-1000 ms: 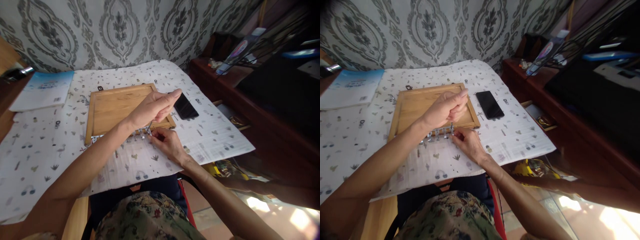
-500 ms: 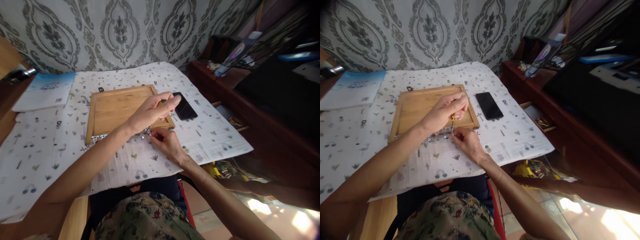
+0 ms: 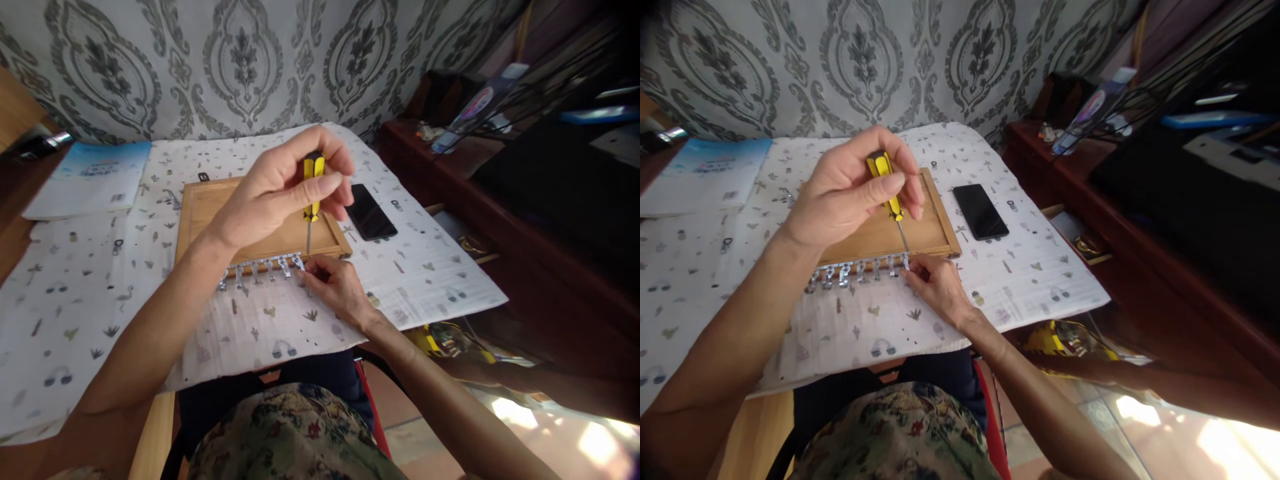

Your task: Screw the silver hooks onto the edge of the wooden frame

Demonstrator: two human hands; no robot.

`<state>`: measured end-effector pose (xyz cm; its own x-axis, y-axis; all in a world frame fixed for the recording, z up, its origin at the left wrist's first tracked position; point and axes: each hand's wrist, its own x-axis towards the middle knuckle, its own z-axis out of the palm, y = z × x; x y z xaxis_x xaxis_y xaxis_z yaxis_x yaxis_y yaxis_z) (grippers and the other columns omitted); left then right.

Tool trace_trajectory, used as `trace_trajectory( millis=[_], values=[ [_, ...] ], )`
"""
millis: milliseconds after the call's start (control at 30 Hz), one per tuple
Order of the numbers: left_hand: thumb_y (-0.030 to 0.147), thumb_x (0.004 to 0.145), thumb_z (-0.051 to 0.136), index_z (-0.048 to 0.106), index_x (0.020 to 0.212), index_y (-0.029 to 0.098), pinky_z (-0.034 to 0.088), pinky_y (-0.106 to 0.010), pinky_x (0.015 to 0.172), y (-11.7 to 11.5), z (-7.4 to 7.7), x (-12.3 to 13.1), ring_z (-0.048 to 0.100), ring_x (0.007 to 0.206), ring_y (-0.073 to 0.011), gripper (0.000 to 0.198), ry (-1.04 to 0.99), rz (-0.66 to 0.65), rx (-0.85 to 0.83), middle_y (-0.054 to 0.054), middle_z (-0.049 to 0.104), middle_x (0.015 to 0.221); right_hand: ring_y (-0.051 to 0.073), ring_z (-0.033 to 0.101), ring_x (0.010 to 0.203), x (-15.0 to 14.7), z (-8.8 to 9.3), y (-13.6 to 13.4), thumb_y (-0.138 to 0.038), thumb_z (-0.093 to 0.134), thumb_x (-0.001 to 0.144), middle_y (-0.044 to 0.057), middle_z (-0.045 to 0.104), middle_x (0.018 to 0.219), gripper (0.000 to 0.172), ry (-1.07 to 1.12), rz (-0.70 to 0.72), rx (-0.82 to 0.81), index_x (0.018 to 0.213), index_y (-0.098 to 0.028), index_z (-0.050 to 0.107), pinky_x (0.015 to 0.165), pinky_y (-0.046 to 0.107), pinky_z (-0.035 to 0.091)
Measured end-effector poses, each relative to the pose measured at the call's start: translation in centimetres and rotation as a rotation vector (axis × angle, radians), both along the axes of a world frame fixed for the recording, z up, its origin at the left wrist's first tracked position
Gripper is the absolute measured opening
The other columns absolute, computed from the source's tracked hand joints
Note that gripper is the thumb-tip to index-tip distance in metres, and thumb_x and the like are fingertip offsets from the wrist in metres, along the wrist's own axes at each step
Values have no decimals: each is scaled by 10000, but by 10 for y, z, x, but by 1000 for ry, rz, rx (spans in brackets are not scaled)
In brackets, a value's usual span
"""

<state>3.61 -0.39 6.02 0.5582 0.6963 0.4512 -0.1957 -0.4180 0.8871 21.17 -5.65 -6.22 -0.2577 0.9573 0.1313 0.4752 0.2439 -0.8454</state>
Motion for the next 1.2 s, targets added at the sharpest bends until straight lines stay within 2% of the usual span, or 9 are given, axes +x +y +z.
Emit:
trace_trajectory(
  millis=[100,233,367,567,867,1033,1200],
  values=[
    [375,911,705,605,892,189,625,-316,767,5,-7,-1,710,777,-154,212,7,65,-18,-19,683,836,107,424,564,0,0,0,-387,626,863,-26,538,611,269,-2,-2,-1,686,-202,542,562,272,363],
    [274,920,676,572,846,172,608,-267,722,11,-26,5,686,727,-123,163,20,58,-57,-12,659,791,105,430,554,-1,0,0,-414,620,875,-23,548,605,292,3,-2,11,690,-198,554,562,269,367],
    [217,922,639,559,849,171,599,-254,725,13,-34,10,677,730,-117,117,12,60,-60,-11,650,790,106,434,548,-1,0,0,-426,617,878,-19,557,600,302,6,-3,11,690,-197,558,556,267,367],
    [223,920,644,553,858,171,590,-247,734,14,-35,9,685,740,-114,122,35,64,-83,-9,653,792,109,451,559,0,0,0,-407,612,874,-14,564,611,284,4,1,12,693,-194,563,559,263,371],
    [239,937,623,536,880,175,588,-252,762,15,-36,7,674,755,-106,122,60,41,-45,-2,644,811,109,443,549,-1,2,0,-522,617,892,-15,560,601,392,-12,0,3,682,-195,562,555,266,369],
    [218,939,605,560,889,172,569,-269,784,15,-38,6,685,795,-119,81,107,25,-9,-15,662,856,107,435,550,0,1,0,-438,618,894,-16,559,609,320,-12,1,11,693,-195,564,553,265,369],
    [263,881,709,660,832,178,486,-236,680,10,-27,1,633,738,-118,110,279,156,140,-2,664,798,109,438,554,0,1,0,-411,626,882,-15,558,611,301,-28,3,8,680,-201,547,558,269,372]
  ],
)
